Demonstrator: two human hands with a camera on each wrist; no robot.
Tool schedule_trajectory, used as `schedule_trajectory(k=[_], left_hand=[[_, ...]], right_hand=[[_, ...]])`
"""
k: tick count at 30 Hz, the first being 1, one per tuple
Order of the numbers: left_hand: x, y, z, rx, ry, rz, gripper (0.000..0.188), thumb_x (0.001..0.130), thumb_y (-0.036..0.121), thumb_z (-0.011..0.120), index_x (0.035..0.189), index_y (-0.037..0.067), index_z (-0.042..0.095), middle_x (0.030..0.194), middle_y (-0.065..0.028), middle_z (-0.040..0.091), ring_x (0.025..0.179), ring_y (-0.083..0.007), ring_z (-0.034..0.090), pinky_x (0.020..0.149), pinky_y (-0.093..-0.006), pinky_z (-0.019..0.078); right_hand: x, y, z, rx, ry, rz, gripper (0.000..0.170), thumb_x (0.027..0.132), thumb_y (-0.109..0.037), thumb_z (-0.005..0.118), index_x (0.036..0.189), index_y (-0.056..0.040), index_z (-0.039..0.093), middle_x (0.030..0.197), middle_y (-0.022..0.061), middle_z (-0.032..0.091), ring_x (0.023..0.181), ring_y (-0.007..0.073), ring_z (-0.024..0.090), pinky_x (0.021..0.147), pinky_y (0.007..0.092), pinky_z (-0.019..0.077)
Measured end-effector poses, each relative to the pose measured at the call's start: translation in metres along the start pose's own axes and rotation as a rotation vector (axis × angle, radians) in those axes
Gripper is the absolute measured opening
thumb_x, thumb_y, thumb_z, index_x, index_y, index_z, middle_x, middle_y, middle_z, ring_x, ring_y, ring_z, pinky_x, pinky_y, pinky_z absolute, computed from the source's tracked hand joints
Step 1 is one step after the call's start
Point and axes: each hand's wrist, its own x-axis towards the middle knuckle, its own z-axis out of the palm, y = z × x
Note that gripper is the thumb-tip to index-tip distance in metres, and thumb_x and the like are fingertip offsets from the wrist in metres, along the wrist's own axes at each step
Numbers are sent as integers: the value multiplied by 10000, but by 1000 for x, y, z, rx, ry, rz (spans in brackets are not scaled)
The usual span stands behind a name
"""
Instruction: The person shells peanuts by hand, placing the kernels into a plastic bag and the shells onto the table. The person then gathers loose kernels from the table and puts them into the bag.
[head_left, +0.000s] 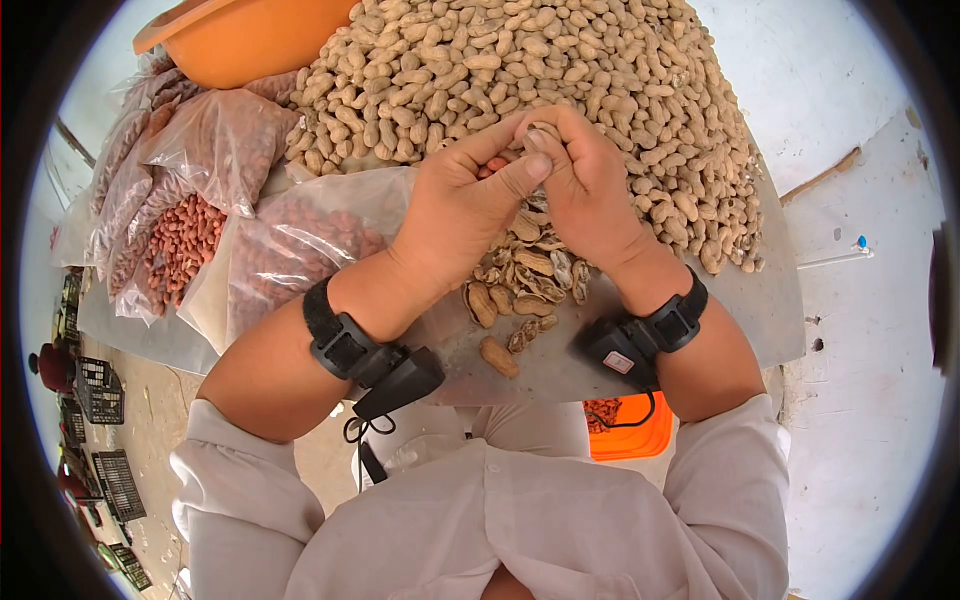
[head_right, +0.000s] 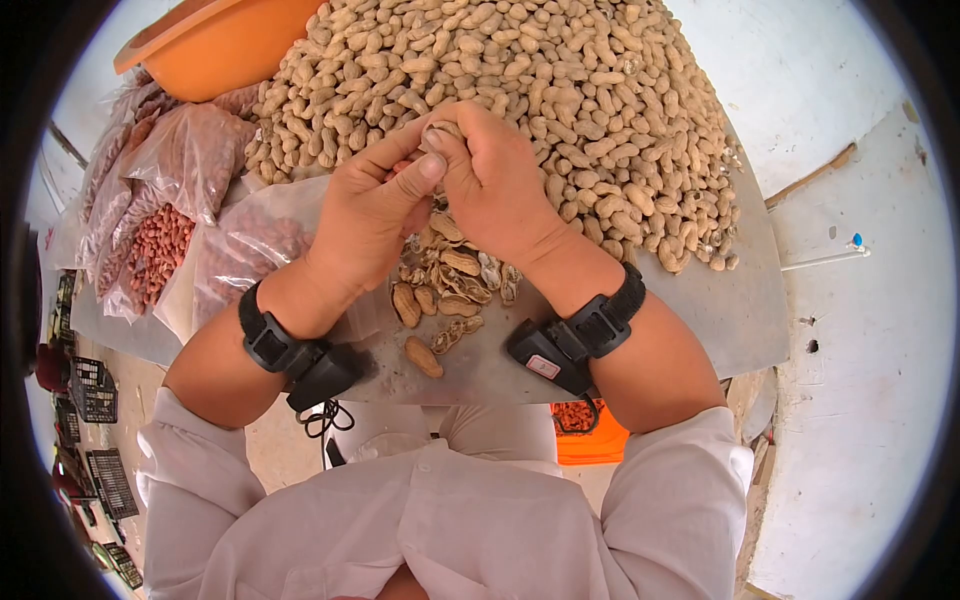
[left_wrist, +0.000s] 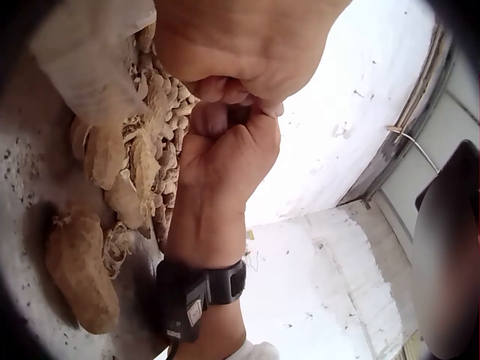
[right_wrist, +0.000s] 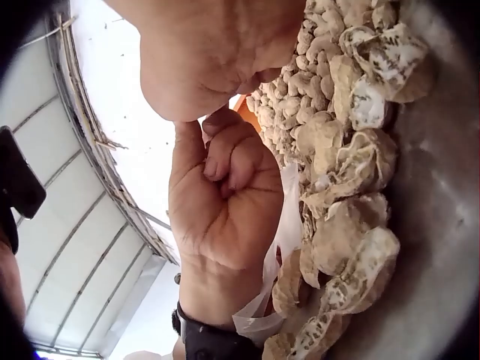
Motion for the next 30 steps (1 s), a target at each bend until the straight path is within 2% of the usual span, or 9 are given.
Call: schedule_trajectory(k=[4, 7, 9, 12, 16, 22, 25, 30], left_hand=[[4, -4, -5, -136, 55, -64, 365, 841, 176, 625, 1146, -11, 551, 667, 51, 477, 514, -24, 385, 426, -171, 301], [5, -1, -6, -208, 16, -97, 303, 855, 191, 606, 1074, -18, 583, 665, 38, 490, 490, -34, 371, 416, -178, 292], [5, -1, -9, -210, -14, -113, 265, 863, 194, 596, 1026, -15, 601, 670, 28, 504, 490, -40, 372, 415, -181, 293], [5, 2, -5, -178, 86, -71, 227, 867, 189, 590, 975, -10, 611, 681, 12, 523, 496, -44, 383, 416, -186, 297], [6, 3, -9, -204, 20, -53, 205, 872, 194, 584, 935, 1, 614, 697, -3, 536, 498, -48, 393, 423, -189, 309], [5, 3, -11, -251, -14, -78, 185, 881, 210, 570, 861, 28, 589, 689, 4, 504, 495, -53, 381, 428, -186, 302], [4, 0, -8, -250, -7, -61, 182, 891, 222, 552, 826, 52, 562, 703, 9, 504, 505, -45, 357, 438, -179, 286], [3, 1, -2, -243, -2, -5, 205, 903, 244, 533, 811, 61, 545, 696, 14, 496, 503, -43, 340, 440, -177, 278]], right_hand=[[1, -1, -3, 110, -37, 151, 223, 897, -167, 486, 1007, 5, 574, 858, 160, 613, 766, 255, 604, 682, 304, 466], [0, 4, -2, 86, -4, 63, 261, 909, -187, 474, 1065, -3, 575, 906, 158, 624, 792, 250, 613, 700, 300, 470], [1, -1, -5, 64, -68, 73, 275, 910, -187, 466, 1097, -9, 561, 938, 161, 623, 814, 260, 611, 721, 303, 470], [1, -2, -6, 74, -123, 31, 287, 909, -178, 455, 1129, -17, 542, 964, 166, 619, 842, 271, 606, 744, 309, 468], [2, -3, -10, 6, -134, -52, 289, 890, -148, 461, 1145, -28, 526, 960, 169, 612, 860, 284, 598, 756, 320, 463], [2, -10, -8, 23, -114, -104, 266, 864, -133, 484, 1092, -10, 543, 908, 148, 624, 804, 282, 597, 723, 317, 467], [1, -10, -4, 27, -60, -121, 238, 861, -117, 486, 1053, -1, 565, 852, 140, 627, 748, 259, 600, 689, 304, 473], [-1, -16, 0, 139, 2, -30, 215, 867, -106, 489, 1010, 20, 586, 816, 129, 632, 704, 183, 599, 646, 269, 470]])
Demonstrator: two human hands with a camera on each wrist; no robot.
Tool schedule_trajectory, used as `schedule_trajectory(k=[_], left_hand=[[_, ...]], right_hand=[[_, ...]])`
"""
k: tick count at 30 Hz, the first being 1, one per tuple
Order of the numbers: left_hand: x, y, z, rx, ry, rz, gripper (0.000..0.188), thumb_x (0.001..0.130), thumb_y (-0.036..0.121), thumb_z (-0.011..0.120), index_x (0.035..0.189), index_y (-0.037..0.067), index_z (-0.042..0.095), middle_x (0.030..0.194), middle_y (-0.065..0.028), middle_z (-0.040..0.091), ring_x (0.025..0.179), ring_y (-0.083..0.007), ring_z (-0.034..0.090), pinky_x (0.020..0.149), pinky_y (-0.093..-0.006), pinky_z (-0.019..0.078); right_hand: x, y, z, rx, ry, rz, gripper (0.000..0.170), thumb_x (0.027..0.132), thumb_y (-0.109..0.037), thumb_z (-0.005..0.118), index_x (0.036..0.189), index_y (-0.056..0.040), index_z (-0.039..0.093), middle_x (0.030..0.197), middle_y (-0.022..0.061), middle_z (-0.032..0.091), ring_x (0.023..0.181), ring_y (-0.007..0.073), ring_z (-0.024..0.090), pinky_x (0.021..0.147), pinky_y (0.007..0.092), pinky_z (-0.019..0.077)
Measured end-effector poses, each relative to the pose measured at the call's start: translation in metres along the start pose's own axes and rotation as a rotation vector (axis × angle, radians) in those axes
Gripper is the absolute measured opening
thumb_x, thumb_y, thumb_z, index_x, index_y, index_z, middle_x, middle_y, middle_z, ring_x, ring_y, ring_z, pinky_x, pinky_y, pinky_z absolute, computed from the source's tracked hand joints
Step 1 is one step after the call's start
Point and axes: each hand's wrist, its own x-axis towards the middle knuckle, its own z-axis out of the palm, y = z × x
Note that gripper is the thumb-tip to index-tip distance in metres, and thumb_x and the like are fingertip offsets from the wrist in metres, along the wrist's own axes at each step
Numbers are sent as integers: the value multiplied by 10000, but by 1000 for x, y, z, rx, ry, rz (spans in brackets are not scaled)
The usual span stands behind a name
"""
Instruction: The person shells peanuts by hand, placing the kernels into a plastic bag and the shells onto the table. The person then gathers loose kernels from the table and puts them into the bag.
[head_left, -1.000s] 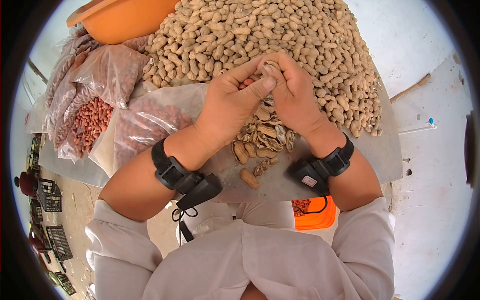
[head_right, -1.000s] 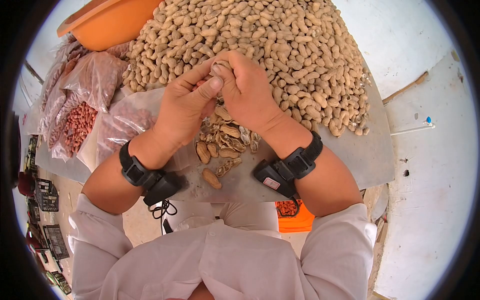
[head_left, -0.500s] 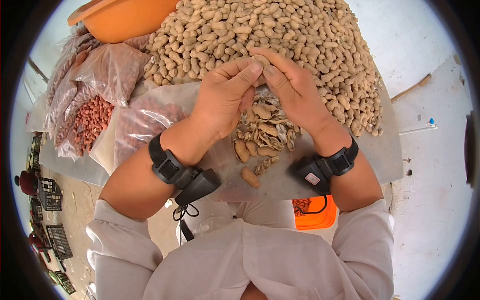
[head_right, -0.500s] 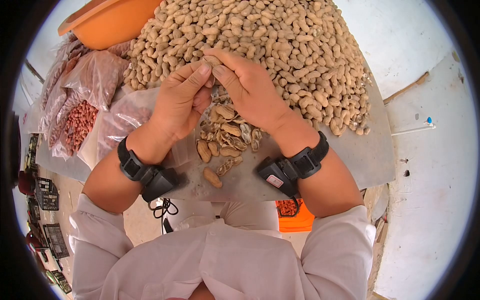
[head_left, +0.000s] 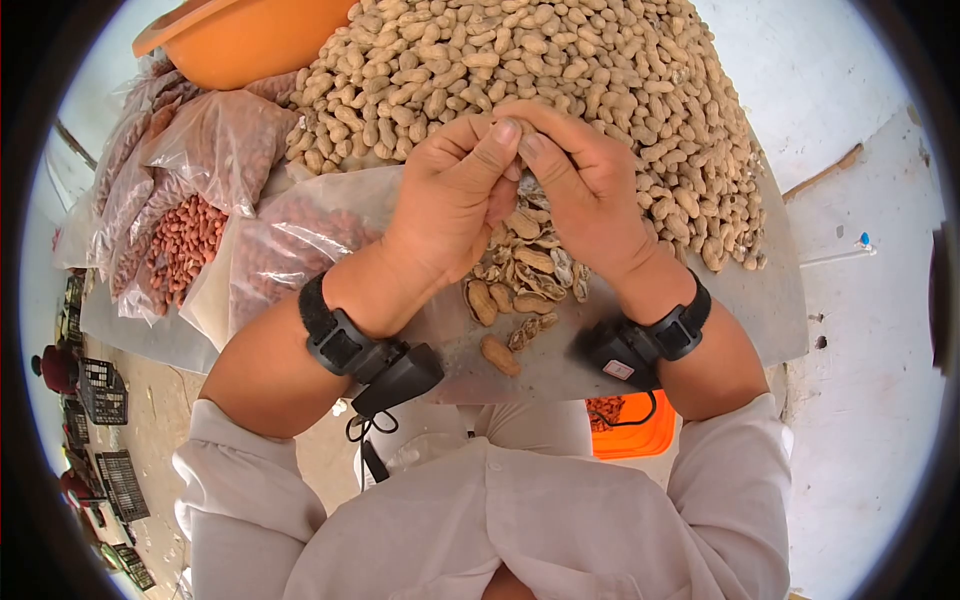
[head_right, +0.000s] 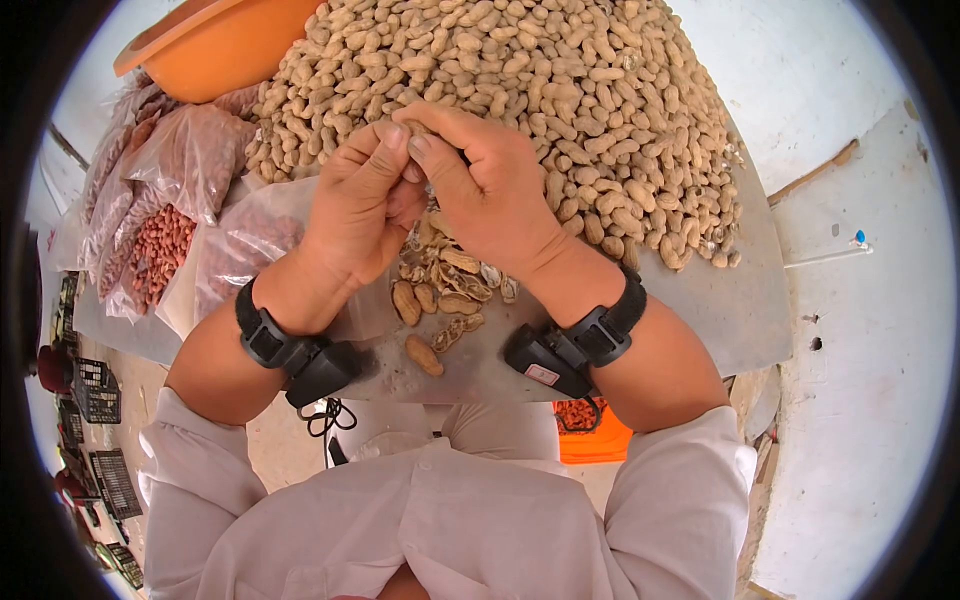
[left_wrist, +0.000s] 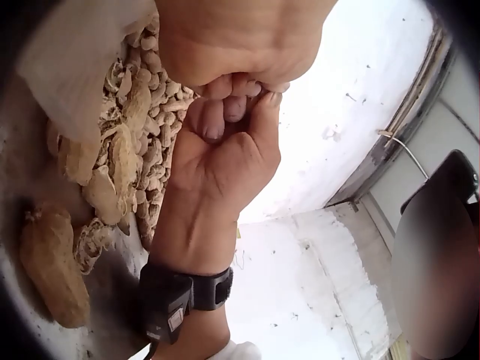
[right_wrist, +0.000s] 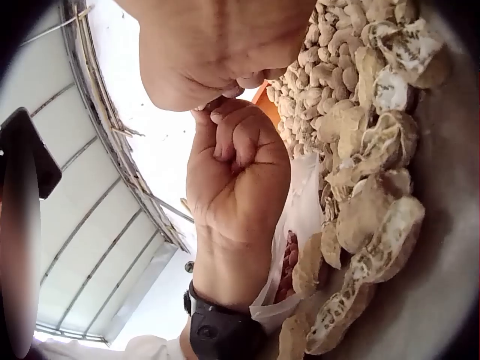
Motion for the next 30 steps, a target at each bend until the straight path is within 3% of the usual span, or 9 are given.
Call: schedule_trajectory(k=[7, 10, 13, 16, 22, 25, 30], left_hand=[[2, -3, -1, 1, -3, 21, 204, 912, 240, 517, 818, 61, 544, 694, 18, 490, 501, -41, 330, 440, -176, 268], [0, -3, 3, 8, 11, 2, 172, 911, 206, 516, 831, 57, 549, 692, 18, 487, 493, -41, 328, 437, -177, 269], [-2, -4, 5, 37, 3, -7, 141, 908, 174, 516, 846, 53, 553, 693, 17, 489, 487, -42, 330, 435, -177, 273], [1, -5, 1, -7, -19, -29, 124, 906, 157, 516, 862, 48, 555, 700, 15, 495, 484, -44, 335, 433, -177, 278], [2, 0, 2, -57, 36, -124, 132, 908, 164, 514, 899, 43, 563, 734, 13, 499, 505, -38, 341, 434, -167, 281], [3, 0, -2, -95, 64, -143, 137, 902, 174, 528, 891, 43, 568, 735, 11, 509, 502, -40, 353, 431, -165, 289], [6, -3, -8, -167, 47, -177, 157, 901, 195, 531, 856, 50, 571, 715, 7, 525, 492, -48, 371, 427, -178, 301]], right_hand=[[-5, 1, 6, 57, 88, 100, 235, 872, -125, 503, 1019, 38, 587, 796, 113, 634, 696, 135, 585, 638, 245, 465], [-5, -4, 4, 85, 81, 162, 230, 882, -140, 495, 977, 48, 590, 746, 78, 612, 652, 103, 548, 590, 229, 444], [-4, 0, 1, 299, 116, 321, 239, 903, -159, 470, 938, 46, 589, 701, 27, 565, 609, 65, 484, 541, 210, 403], [-3, 1, 2, 364, 102, 345, 255, 921, -177, 444, 947, 39, 577, 693, -8, 526, 601, 41, 433, 519, 195, 366], [-4, 2, 1, 267, 99, 273, 241, 928, -158, 433, 1018, 30, 553, 728, 3, 550, 629, 53, 465, 556, 203, 397], [-4, 8, 0, 142, 103, 117, 221, 925, -142, 435, 1015, 20, 556, 761, 31, 577, 670, 84, 508, 611, 224, 433], [-3, 11, -2, 39, 51, 74, 186, 897, -130, 480, 995, 5, 561, 800, 87, 593, 729, 148, 562, 666, 253, 451]])
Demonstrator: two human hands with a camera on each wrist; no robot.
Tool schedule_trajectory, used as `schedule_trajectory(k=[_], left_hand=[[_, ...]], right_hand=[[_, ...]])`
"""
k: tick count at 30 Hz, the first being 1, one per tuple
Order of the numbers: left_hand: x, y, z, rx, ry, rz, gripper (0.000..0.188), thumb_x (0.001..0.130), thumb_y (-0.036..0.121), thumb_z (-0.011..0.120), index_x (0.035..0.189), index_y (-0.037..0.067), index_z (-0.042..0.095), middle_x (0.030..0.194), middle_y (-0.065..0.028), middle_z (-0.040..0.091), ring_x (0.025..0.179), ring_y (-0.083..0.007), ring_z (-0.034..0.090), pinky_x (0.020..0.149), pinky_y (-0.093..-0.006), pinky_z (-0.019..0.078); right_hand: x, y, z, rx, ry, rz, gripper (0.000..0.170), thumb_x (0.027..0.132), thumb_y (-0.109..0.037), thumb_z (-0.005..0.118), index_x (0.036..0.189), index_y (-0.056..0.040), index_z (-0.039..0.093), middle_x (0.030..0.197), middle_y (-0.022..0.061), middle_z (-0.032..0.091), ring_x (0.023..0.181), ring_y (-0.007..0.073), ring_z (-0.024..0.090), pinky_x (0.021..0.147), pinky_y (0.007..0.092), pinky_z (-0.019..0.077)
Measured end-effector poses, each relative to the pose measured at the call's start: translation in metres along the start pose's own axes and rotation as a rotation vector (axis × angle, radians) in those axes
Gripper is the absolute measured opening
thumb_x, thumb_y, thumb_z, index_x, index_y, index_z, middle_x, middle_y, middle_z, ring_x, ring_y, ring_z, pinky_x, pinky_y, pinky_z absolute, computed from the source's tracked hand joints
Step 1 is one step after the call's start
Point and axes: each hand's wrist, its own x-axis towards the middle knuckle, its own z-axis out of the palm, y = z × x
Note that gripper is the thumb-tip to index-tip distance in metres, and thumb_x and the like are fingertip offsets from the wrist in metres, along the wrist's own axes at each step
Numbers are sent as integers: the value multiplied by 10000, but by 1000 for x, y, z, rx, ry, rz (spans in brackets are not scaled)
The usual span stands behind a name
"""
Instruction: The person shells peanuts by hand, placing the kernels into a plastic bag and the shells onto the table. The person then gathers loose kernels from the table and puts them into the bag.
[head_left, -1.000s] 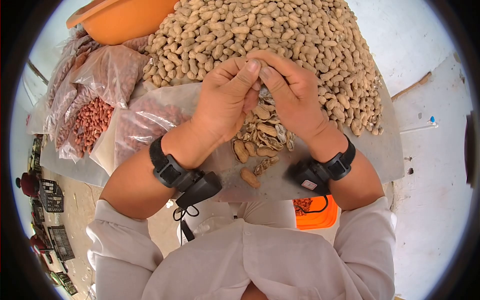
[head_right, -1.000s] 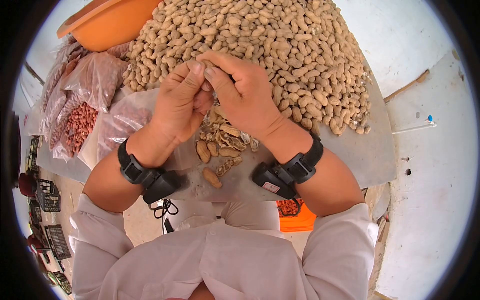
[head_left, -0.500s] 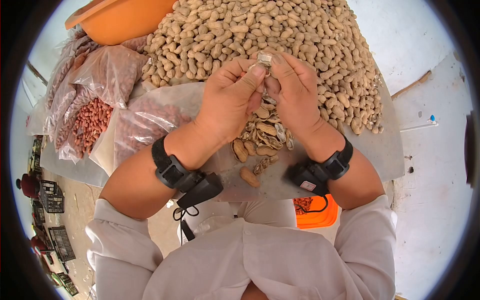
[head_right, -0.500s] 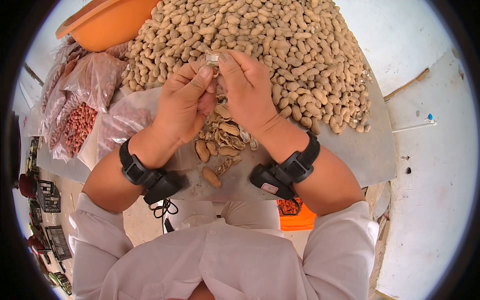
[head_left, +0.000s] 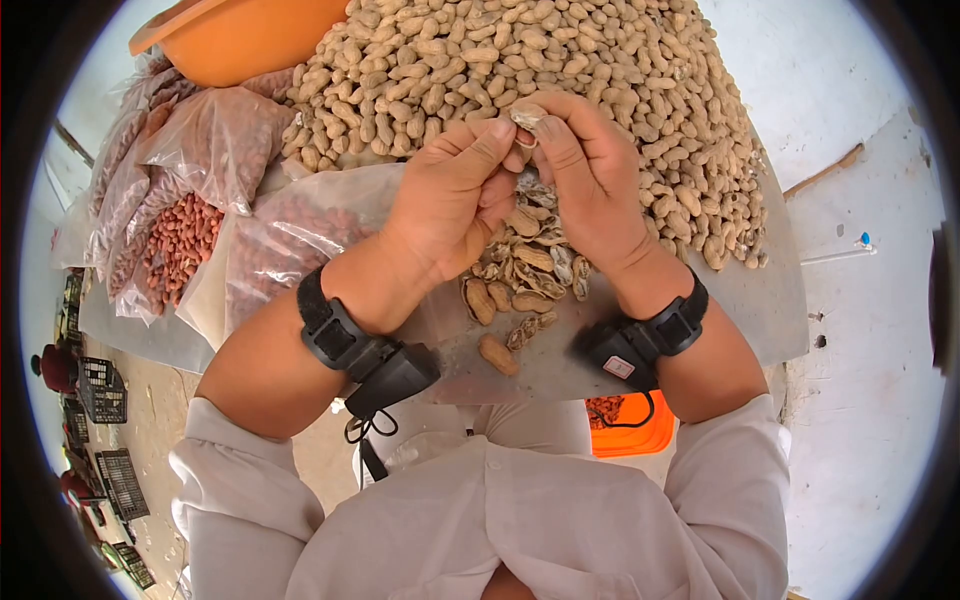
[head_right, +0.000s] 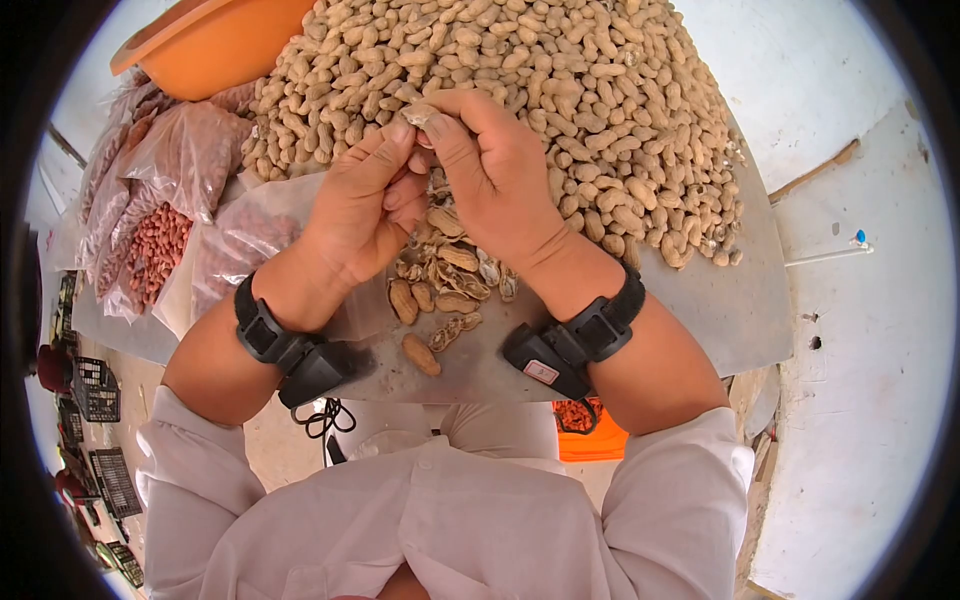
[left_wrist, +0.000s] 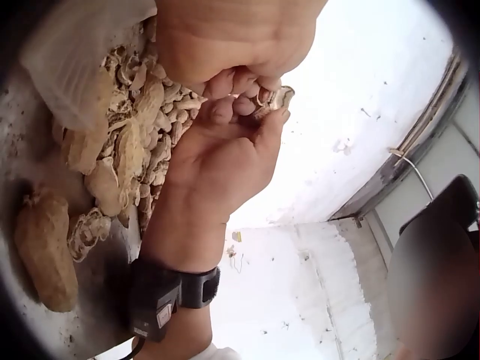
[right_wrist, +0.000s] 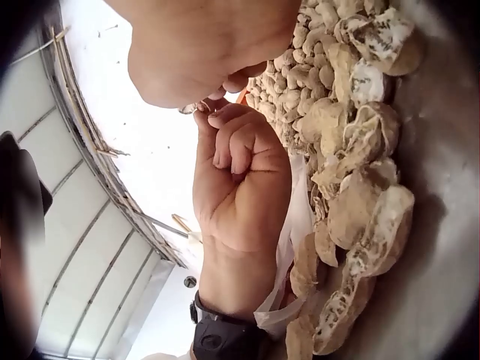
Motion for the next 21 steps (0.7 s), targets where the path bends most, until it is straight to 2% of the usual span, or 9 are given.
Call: schedule_trajectory(k=[4, 7, 10, 13, 16, 19, 21], left_hand=[[-1, 1, 1, -108, 17, -59, 193, 925, 208, 472, 848, 45, 541, 711, -8, 519, 493, -62, 368, 425, -184, 302], [-1, 1, -2, -191, 35, -104, 202, 929, 204, 445, 842, 38, 519, 711, -27, 519, 495, -72, 371, 422, -183, 300], [-1, 2, -2, -213, 43, -113, 183, 917, 183, 452, 839, 30, 515, 710, -38, 519, 493, -75, 373, 417, -181, 295], [-1, 5, -3, -146, 15, -69, 130, 895, 135, 485, 886, 18, 539, 723, -31, 523, 492, -60, 362, 411, -173, 282], [-1, 6, -2, -3, 16, -14, 120, 869, 81, 520, 953, 11, 567, 736, -18, 535, 492, -41, 354, 409, -161, 272], [-1, 5, -3, 95, 38, 54, 142, 845, 49, 553, 970, 2, 603, 705, -18, 565, 493, -40, 386, 415, -171, 289], [-2, 5, 1, 186, 67, 133, 125, 843, 58, 568, 947, 7, 616, 712, -25, 584, 492, -39, 396, 417, -168, 290]], right_hand=[[3, 5, -1, -171, -19, -156, 176, 866, -134, 523, 975, -5, 573, 823, 123, 595, 737, 220, 581, 670, 286, 457], [3, 4, -2, -250, -44, -169, 179, 855, -136, 529, 971, -11, 583, 833, 139, 587, 735, 262, 574, 667, 307, 457], [3, 4, -2, -184, -51, -157, 208, 863, -136, 521, 1010, -4, 586, 826, 107, 597, 719, 205, 578, 650, 288, 457], [3, 2, -6, 150, -43, 156, 242, 875, -134, 514, 1055, 13, 581, 820, 67, 607, 711, 134, 570, 632, 251, 457], [5, 15, -9, 298, -104, 151, 267, 887, -145, 515, 1082, 27, 572, 809, 46, 611, 719, 81, 557, 618, 218, 462], [3, 12, 1, 454, -1, 205, 268, 893, -152, 514, 1080, 30, 576, 774, 50, 610, 682, 81, 554, 597, 207, 465], [3, 7, -1, 498, -17, 253, 268, 894, -151, 516, 1079, 31, 578, 760, 47, 608, 659, 79, 551, 586, 205, 464]])
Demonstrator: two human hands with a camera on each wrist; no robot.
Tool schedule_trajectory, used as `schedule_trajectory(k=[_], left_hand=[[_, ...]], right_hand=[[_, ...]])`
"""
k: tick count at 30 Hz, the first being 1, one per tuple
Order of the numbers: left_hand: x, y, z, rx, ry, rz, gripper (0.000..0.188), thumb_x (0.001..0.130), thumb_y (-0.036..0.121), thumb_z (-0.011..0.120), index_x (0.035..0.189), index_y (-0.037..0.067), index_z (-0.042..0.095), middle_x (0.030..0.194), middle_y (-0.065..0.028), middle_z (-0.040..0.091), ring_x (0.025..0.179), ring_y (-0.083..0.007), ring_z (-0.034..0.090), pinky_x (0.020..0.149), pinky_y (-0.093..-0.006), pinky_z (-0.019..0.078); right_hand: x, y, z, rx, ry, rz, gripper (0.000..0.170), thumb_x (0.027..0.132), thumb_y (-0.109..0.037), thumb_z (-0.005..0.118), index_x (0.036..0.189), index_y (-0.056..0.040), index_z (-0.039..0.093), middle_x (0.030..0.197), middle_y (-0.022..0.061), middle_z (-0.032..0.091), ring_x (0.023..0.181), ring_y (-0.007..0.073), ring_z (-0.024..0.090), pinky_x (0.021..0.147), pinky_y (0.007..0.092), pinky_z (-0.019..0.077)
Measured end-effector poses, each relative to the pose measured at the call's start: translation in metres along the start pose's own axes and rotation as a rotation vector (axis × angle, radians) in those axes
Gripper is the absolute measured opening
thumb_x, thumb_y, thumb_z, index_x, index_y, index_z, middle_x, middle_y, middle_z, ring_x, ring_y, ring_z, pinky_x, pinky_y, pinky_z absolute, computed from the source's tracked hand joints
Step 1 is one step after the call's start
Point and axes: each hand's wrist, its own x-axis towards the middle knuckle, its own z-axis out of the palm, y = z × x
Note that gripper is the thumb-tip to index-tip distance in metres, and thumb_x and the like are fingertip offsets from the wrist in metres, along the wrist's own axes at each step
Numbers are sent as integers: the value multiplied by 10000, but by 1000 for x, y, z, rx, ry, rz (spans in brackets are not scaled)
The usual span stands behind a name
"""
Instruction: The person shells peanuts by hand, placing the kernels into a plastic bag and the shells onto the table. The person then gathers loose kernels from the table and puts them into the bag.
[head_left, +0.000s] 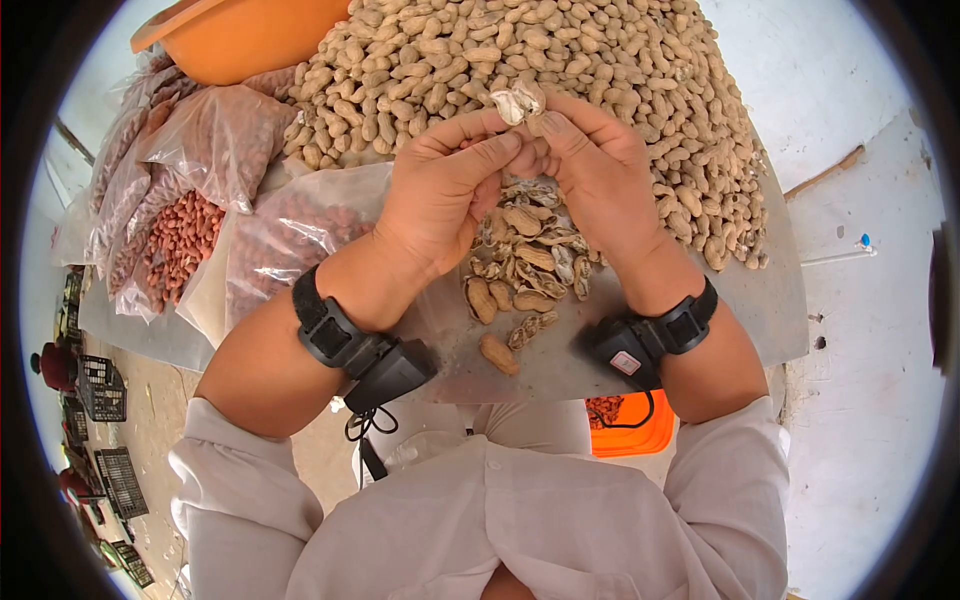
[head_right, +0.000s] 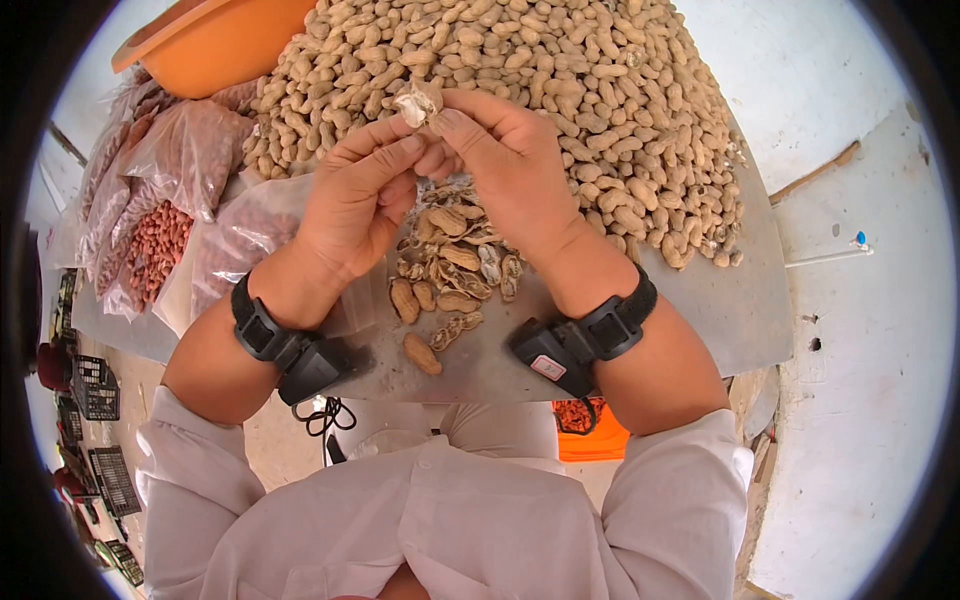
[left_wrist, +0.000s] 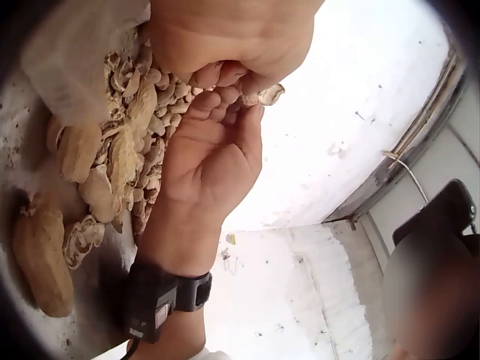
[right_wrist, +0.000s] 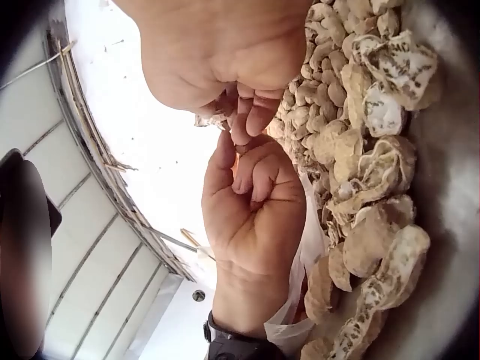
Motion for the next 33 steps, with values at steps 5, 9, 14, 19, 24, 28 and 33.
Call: schedule_trajectory(k=[5, 9, 14, 19, 24, 28, 33], left_hand=[[-3, 2, 2, 39, -61, -5, 97, 843, 89, 588, 866, 4, 628, 719, -41, 602, 486, -43, 407, 418, -169, 294], [-2, 6, 1, 23, -72, -2, 100, 831, 96, 606, 828, -3, 622, 704, -50, 603, 477, -49, 402, 416, -175, 293], [3, 6, -8, 58, -99, -38, 90, 809, 80, 610, 800, -9, 614, 648, -24, 565, 456, -46, 383, 409, -188, 271], [2, 7, -2, 144, -45, -15, 69, 796, 61, 596, 778, -5, 604, 595, 17, 502, 451, -40, 374, 407, -193, 260], [-1, 4, 0, 56, -25, -68, 71, 819, 44, 535, 752, 44, 558, 611, 46, 439, 469, -32, 331, 417, -180, 254], [-4, 10, 6, -47, -21, -144, 110, 800, 28, 528, 694, 59, 514, 594, 36, 421, 464, -43, 323, 415, -186, 250], [-2, 7, 0, -132, -2, -187, 136, 783, 19, 552, 660, 64, 517, 543, 36, 425, 422, -58, 340, 392, -201, 260]], right_hand=[[0, 2, -5, -130, -15, 5, 257, 889, -137, 525, 1070, 35, 583, 745, 42, 603, 623, 81, 544, 570, 202, 460], [-2, -1, -2, -212, -46, -27, 251, 884, -128, 529, 1072, 27, 588, 737, 37, 597, 625, 79, 540, 567, 200, 452], [-3, -4, -4, -447, -82, -119, 238, 877, -113, 522, 1059, 24, 593, 769, 72, 616, 664, 120, 560, 607, 237, 456], [-6, -3, 3, -629, -32, -249, 212, 866, -98, 509, 1023, 14, 599, 836, 140, 628, 741, 222, 601, 672, 298, 469], [-4, -1, 7, -778, -16, -420, 186, 862, -92, 497, 994, 0, 591, 862, 162, 620, 766, 303, 602, 673, 339, 477], [-4, -1, 7, -927, -18, -525, 177, 857, -92, 489, 992, -15, 574, 847, 156, 612, 760, 328, 593, 652, 361, 481], [-4, -1, 9, -1016, -25, -581, 178, 855, -101, 482, 997, -22, 555, 805, 159, 600, 731, 332, 591, 603, 377, 473]])
